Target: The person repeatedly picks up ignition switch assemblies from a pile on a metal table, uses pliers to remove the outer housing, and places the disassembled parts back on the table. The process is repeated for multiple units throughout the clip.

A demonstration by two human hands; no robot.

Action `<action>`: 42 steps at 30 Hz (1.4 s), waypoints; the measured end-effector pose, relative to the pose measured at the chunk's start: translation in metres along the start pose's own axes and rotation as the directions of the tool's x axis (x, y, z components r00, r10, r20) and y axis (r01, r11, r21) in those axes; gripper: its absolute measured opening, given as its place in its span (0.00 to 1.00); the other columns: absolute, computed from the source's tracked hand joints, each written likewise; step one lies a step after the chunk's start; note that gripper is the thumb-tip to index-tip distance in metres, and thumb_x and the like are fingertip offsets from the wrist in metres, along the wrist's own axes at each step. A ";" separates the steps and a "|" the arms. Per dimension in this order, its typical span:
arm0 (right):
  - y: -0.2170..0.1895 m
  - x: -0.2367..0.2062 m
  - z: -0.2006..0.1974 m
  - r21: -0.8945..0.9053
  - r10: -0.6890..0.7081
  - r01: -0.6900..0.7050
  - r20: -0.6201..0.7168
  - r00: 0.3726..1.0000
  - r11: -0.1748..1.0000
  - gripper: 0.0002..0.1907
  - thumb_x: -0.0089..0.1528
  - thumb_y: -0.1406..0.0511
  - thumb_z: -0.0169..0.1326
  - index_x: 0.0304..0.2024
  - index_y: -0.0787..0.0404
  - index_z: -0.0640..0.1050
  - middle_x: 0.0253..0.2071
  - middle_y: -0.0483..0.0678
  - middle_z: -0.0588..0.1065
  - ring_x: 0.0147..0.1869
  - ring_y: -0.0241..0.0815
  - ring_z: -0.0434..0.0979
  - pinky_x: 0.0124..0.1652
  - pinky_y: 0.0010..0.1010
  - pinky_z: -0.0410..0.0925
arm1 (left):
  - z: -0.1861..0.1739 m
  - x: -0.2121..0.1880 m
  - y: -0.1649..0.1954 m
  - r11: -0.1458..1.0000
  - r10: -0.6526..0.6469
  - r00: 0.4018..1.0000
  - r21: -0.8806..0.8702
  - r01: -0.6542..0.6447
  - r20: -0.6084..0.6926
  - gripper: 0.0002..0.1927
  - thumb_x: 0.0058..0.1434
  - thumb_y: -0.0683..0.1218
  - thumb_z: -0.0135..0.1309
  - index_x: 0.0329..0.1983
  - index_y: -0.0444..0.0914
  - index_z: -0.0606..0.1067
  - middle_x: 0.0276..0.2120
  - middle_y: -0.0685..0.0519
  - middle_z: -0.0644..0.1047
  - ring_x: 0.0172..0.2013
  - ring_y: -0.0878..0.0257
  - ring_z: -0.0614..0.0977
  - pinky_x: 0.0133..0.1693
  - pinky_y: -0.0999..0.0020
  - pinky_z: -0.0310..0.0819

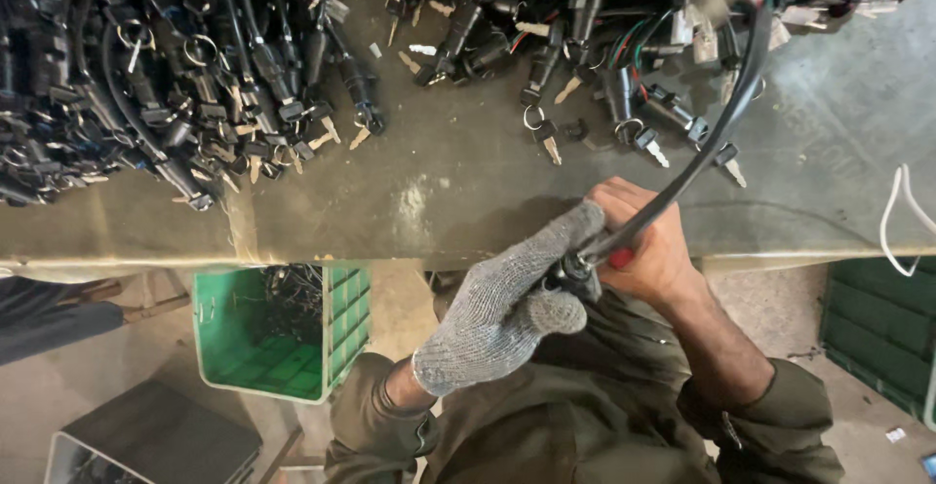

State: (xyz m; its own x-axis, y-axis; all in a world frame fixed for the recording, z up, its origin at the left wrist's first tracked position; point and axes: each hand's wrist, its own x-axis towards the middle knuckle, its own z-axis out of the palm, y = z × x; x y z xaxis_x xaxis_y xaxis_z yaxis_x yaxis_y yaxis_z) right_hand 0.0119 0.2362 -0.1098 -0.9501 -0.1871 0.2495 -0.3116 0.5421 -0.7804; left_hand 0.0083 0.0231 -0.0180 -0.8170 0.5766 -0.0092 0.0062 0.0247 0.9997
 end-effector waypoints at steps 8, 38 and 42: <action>-0.031 0.036 -0.001 -0.474 -0.080 -0.025 -0.200 0.976 0.880 0.30 0.53 0.56 0.70 0.49 0.64 0.72 0.49 0.54 0.73 0.53 0.57 0.72 0.50 0.45 0.66 | -0.032 0.009 -0.021 0.624 0.423 0.877 0.775 -0.098 -0.229 0.35 0.67 0.50 0.62 0.72 0.36 0.62 0.58 0.38 0.77 0.50 0.46 0.82 0.51 0.58 0.78; -0.063 0.111 -0.056 -0.280 -0.420 0.387 -0.069 0.905 0.879 0.12 0.57 0.80 0.61 0.40 0.62 0.84 0.45 0.47 0.78 0.56 0.52 0.80 0.46 0.37 0.72 | -0.094 0.078 -0.020 0.882 0.367 0.929 0.298 -0.365 0.051 0.31 0.61 0.44 0.65 0.67 0.38 0.69 0.59 0.48 0.77 0.52 0.58 0.82 0.54 0.65 0.80; -0.093 0.087 -0.038 -0.075 -0.221 0.210 -0.456 0.862 0.975 0.14 0.61 0.73 0.59 0.48 0.57 0.78 0.49 0.55 0.73 0.53 0.54 0.74 0.49 0.44 0.72 | -0.048 0.042 -0.027 0.984 -0.056 0.973 -0.154 0.092 0.224 0.21 0.65 0.43 0.63 0.60 0.36 0.73 0.44 0.50 0.80 0.43 0.64 0.83 0.47 0.68 0.81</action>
State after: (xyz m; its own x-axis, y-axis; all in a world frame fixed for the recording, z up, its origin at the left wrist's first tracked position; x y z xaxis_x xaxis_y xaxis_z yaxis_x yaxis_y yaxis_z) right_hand -0.0422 0.2007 0.0061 -0.7551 0.0925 0.6490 -0.5045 0.5502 -0.6654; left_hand -0.0539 0.0073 -0.0439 -0.6664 0.7423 -0.0698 -0.1575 -0.0487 0.9863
